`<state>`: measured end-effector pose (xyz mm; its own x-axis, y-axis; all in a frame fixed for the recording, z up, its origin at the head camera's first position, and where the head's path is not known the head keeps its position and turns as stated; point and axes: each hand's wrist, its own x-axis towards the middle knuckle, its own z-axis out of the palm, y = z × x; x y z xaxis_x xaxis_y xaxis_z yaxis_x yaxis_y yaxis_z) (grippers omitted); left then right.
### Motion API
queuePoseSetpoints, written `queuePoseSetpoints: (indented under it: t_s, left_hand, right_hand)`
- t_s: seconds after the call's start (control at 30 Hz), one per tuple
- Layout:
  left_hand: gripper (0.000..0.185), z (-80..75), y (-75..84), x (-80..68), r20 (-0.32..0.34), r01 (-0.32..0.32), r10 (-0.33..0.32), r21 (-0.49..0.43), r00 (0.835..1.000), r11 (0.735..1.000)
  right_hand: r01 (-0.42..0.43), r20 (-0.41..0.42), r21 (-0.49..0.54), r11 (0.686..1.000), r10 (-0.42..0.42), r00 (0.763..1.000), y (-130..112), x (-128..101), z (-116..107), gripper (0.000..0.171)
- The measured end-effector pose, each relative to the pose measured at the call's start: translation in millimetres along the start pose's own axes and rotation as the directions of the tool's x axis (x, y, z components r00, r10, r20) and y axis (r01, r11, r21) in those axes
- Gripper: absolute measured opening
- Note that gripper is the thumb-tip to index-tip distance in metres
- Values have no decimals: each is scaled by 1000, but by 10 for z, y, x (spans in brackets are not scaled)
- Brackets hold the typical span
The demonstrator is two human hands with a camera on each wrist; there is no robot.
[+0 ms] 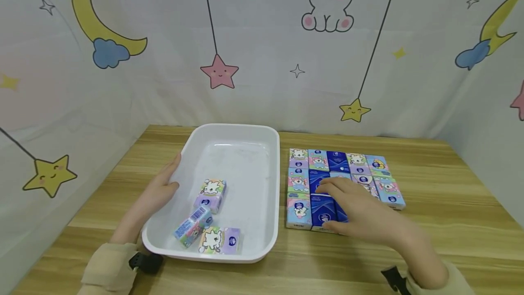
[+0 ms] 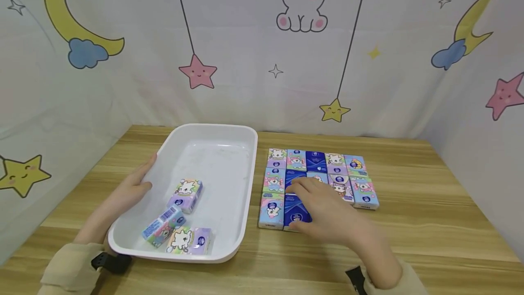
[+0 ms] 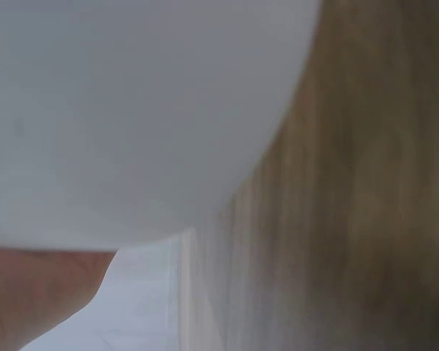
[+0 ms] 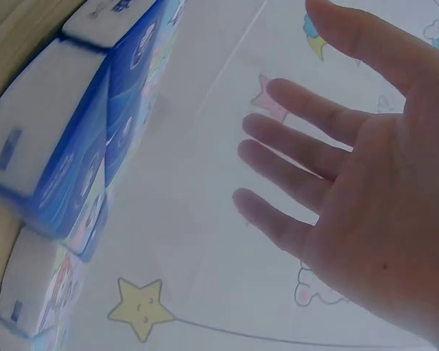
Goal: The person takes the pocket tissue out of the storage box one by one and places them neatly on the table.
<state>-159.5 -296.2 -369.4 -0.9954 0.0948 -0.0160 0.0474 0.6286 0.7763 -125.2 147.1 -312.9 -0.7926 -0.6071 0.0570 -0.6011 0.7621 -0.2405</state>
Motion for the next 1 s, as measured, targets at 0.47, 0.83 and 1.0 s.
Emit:
queuePoseSetpoints:
  t_s: [0.47, 0.83, 1.0]
  left_hand:
    - [74, 3, 20, -11, 3, 11, -11, 3, 1000, 1000]
    - [74, 1, 6, -13, -8, -5, 5, 14, 1000, 1000]
    - [74, 5, 11, -6, -2, 15, -15, 11, 1000, 1000]
  right_hand:
    - [177, -53, 14, 984, -177, 983, -290, 165, 65, 50]
    - [225, 9, 80, 971, -227, 974, -544, 376, 165, 49]
    - [242, 30, 104, 965, -246, 969, -629, 492, 237, 46]
